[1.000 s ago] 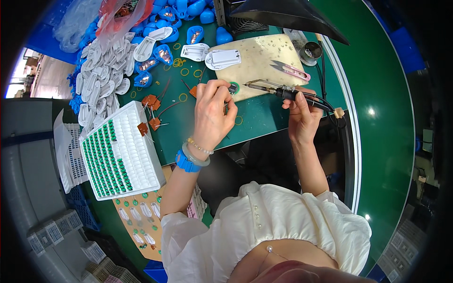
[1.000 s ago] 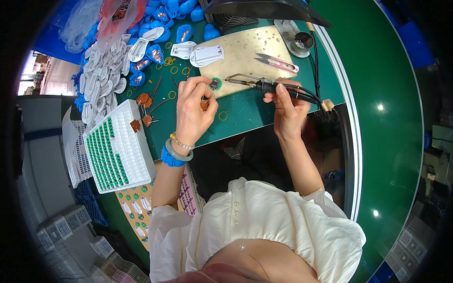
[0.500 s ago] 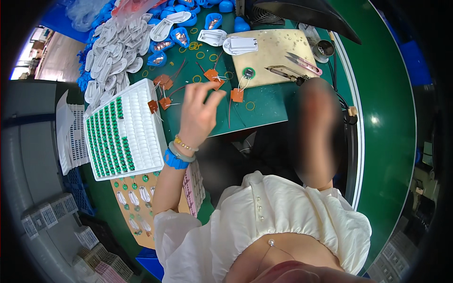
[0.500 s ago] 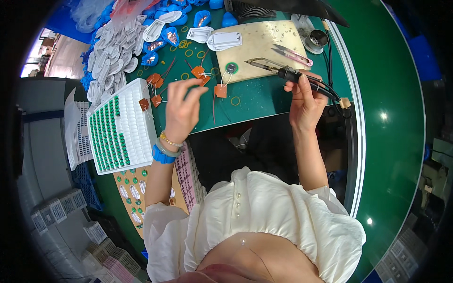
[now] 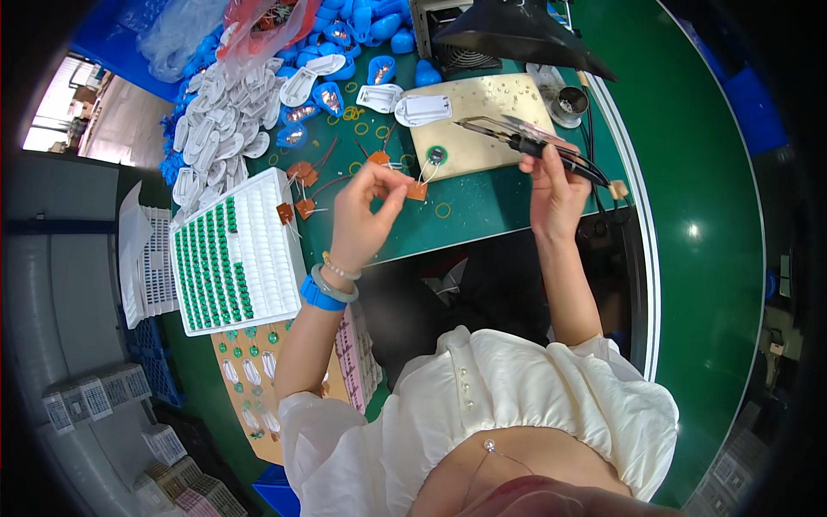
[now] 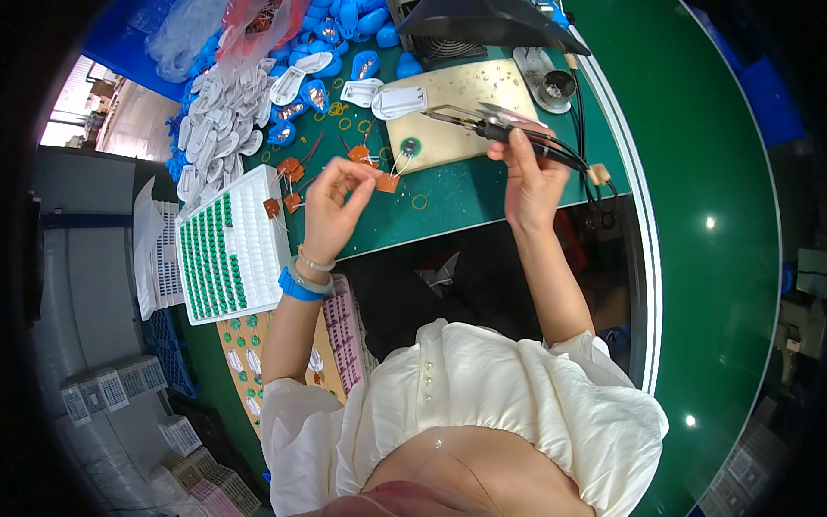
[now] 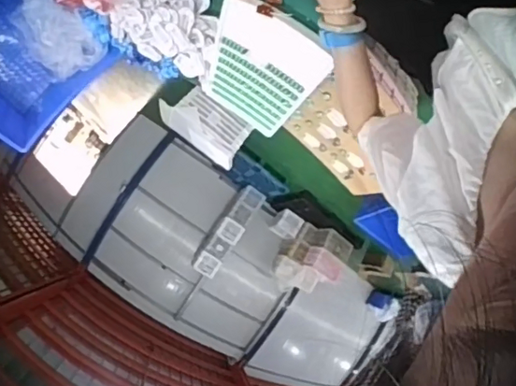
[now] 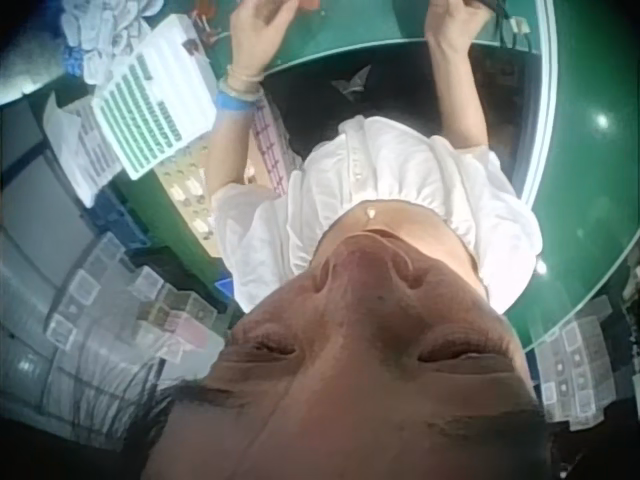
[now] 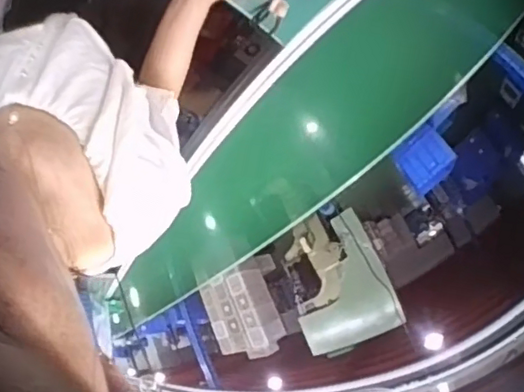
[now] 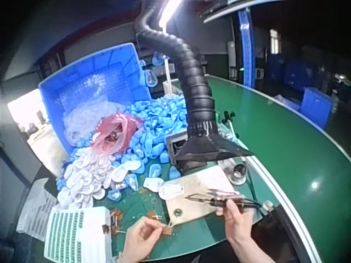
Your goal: The person assembles small electronic devices by stripping and positioning wires, soldering components and batteries using a soldering iron, and fitting the assembled parts into plastic casings.
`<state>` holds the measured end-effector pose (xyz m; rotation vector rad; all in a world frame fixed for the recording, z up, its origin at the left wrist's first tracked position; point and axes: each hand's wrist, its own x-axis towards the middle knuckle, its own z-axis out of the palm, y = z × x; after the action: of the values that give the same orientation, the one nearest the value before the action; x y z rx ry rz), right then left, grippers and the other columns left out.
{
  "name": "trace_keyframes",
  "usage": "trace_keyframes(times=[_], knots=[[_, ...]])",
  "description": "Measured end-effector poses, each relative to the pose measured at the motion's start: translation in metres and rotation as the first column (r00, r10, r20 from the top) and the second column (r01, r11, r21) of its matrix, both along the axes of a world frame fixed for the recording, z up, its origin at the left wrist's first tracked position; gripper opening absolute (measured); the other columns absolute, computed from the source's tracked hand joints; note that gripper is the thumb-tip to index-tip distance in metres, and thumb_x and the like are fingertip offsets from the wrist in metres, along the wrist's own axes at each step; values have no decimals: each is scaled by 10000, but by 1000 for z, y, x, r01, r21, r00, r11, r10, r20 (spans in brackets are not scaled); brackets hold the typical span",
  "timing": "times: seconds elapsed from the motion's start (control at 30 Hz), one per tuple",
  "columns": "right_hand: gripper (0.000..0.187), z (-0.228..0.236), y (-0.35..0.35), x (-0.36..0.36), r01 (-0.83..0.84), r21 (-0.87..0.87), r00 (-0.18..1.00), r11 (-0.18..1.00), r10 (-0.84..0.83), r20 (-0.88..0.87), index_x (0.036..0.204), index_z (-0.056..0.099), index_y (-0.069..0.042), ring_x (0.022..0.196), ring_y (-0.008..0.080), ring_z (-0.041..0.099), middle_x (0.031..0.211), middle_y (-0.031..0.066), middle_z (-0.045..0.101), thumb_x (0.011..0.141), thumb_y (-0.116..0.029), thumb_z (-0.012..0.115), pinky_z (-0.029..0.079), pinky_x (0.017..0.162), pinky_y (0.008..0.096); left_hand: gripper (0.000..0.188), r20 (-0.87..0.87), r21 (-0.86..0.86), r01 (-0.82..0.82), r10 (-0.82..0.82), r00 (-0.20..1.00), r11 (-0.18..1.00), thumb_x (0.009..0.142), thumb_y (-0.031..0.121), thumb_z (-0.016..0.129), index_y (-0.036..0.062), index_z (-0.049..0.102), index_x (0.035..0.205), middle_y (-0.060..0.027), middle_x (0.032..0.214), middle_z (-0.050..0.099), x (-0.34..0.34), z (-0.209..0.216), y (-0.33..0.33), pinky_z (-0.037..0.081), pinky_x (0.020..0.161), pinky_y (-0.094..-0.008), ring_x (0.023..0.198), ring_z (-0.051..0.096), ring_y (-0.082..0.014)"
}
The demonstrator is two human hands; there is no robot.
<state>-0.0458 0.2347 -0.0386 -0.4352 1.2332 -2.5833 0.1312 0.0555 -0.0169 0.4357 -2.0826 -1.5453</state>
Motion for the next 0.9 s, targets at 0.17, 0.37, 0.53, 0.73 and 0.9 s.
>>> trace_keyframes(times=[0.17,0.37,0.53,0.73,0.9], knots=[[136,12,-32,-11,29,35,1000,999,-29,5,996,601,28,723,186,657,876,110,651,901,-61,640,551,673,286,85,42,143,-11,5,999,990,877,54,635,-9,585,903,-72,848,645,-47,26,-17,520,704,-281,779,638,-139],[142,7,-28,-18,56,93,998,994,-56,-4,992,601,39,723,189,655,881,115,651,905,-66,641,539,693,299,93,-15,-687,-69,80,997,723,775,77,672,24,606,814,-124,909,602,-103,9,-57,470,765,-387,901,555,-310],[157,3,-12,-29,150,123,989,981,-149,-19,1015,594,48,738,206,657,892,127,644,907,-59,632,541,685,307,99,138,-665,44,65,988,746,751,76,683,17,609,780,-140,882,578,-100,19,-45,443,782,-418,870,553,-327],[189,5,-19,-25,94,163,995,982,-90,-35,1041,586,66,734,220,663,917,141,643,905,-56,635,547,692,328,95,205,-491,95,9,979,866,757,64,680,12,606,784,-143,859,566,-110,21,-53,442,764,-420,838,550,-326],[194,1,-21,-21,99,182,995,978,-94,-34,1048,586,67,739,221,664,902,141,655,905,-54,633,543,695,330,88,270,-523,128,21,963,843,755,47,673,12,597,784,-145,829,556,-101,19,-51,452,736,-418,813,557,-335]])
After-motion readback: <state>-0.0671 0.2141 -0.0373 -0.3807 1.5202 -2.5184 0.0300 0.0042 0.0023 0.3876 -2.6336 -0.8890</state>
